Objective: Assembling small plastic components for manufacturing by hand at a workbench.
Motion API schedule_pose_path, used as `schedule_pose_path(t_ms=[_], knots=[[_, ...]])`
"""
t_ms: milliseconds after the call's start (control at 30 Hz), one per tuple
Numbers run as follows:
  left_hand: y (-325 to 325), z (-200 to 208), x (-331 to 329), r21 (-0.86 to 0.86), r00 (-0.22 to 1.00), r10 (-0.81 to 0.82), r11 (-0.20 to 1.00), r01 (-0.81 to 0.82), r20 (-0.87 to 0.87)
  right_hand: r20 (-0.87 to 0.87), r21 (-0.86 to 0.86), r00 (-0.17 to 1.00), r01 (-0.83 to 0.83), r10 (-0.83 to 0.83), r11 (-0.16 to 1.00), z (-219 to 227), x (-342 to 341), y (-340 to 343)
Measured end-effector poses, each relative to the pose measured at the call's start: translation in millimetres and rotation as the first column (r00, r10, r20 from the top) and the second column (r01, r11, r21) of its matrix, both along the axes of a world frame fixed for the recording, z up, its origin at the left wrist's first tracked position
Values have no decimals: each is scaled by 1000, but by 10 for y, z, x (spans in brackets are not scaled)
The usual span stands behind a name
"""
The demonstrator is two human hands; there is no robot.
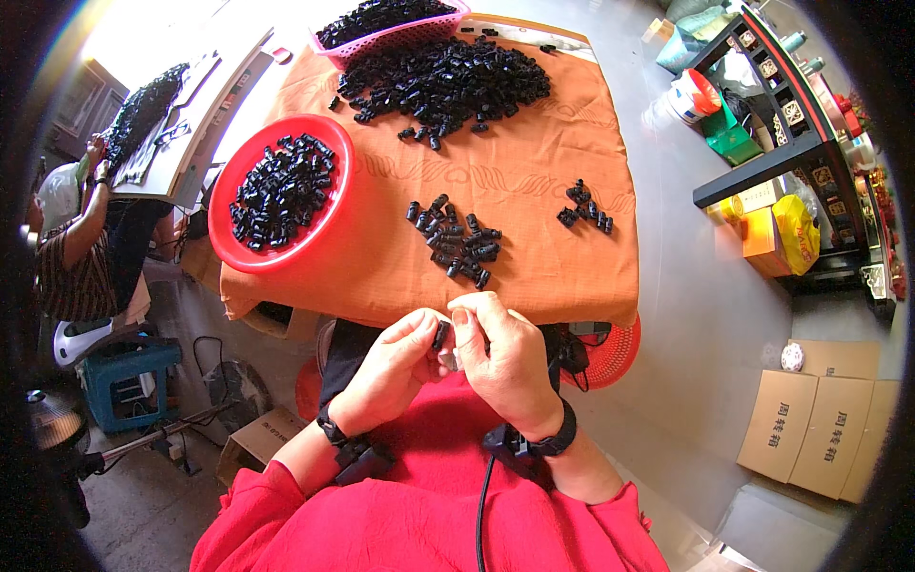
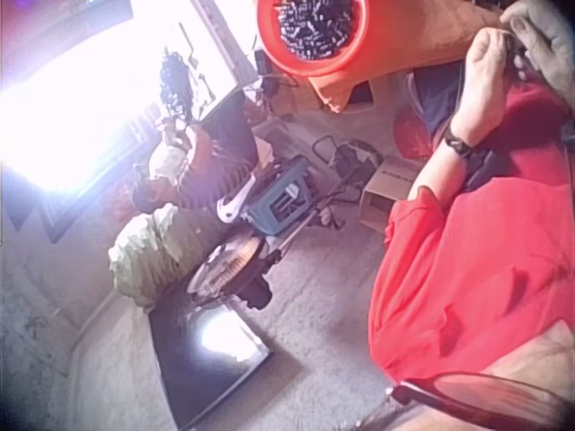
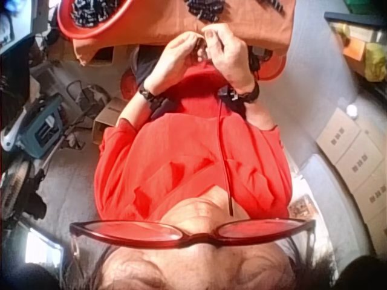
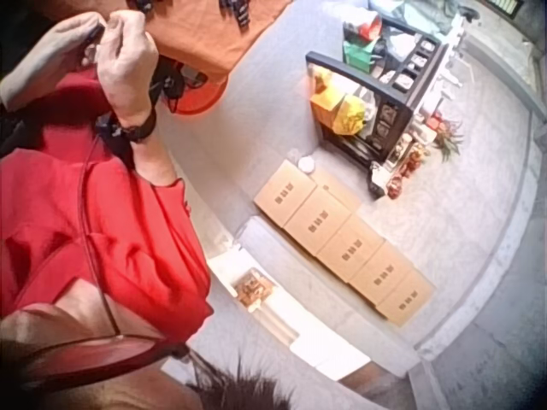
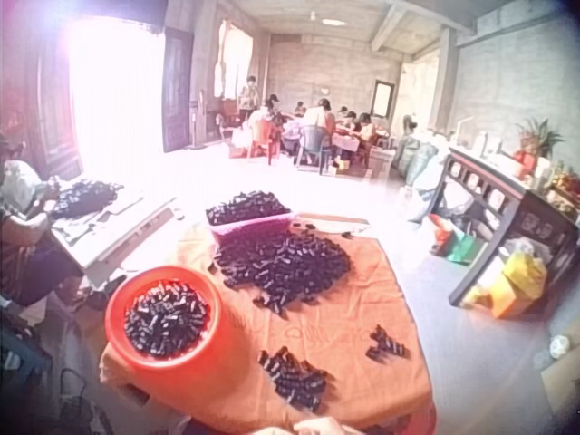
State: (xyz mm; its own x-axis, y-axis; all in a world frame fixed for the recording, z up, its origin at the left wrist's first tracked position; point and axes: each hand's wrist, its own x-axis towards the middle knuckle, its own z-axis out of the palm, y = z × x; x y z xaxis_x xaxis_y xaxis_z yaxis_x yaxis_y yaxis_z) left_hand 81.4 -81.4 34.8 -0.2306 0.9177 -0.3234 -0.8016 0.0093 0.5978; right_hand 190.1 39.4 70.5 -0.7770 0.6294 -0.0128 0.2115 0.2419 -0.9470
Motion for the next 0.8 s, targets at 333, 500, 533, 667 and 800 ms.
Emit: schedule_pose_path(t_ms=[333, 500, 533, 667, 800], knots=[[9, -48, 52, -57, 997, 54, 997, -57, -52, 58, 587, 996, 27, -75, 809, -116, -101, 9], [2, -71, 51, -43, 997, 57, 997, -59, -59, 70, 572, 994, 34, -90, 819, -138, -117, 9], [2, -68, 54, -43, 997, 56, 997, -59, -59, 77, 571, 993, 34, -95, 820, -136, -120, 6], [10, -8, 66, -72, 996, 72, 995, -75, -46, 79, 579, 992, 36, -100, 815, -154, -115, 13], [5, 12, 66, -102, 996, 80, 991, -84, -45, 98, 565, 990, 29, -102, 824, -123, -122, 10]])
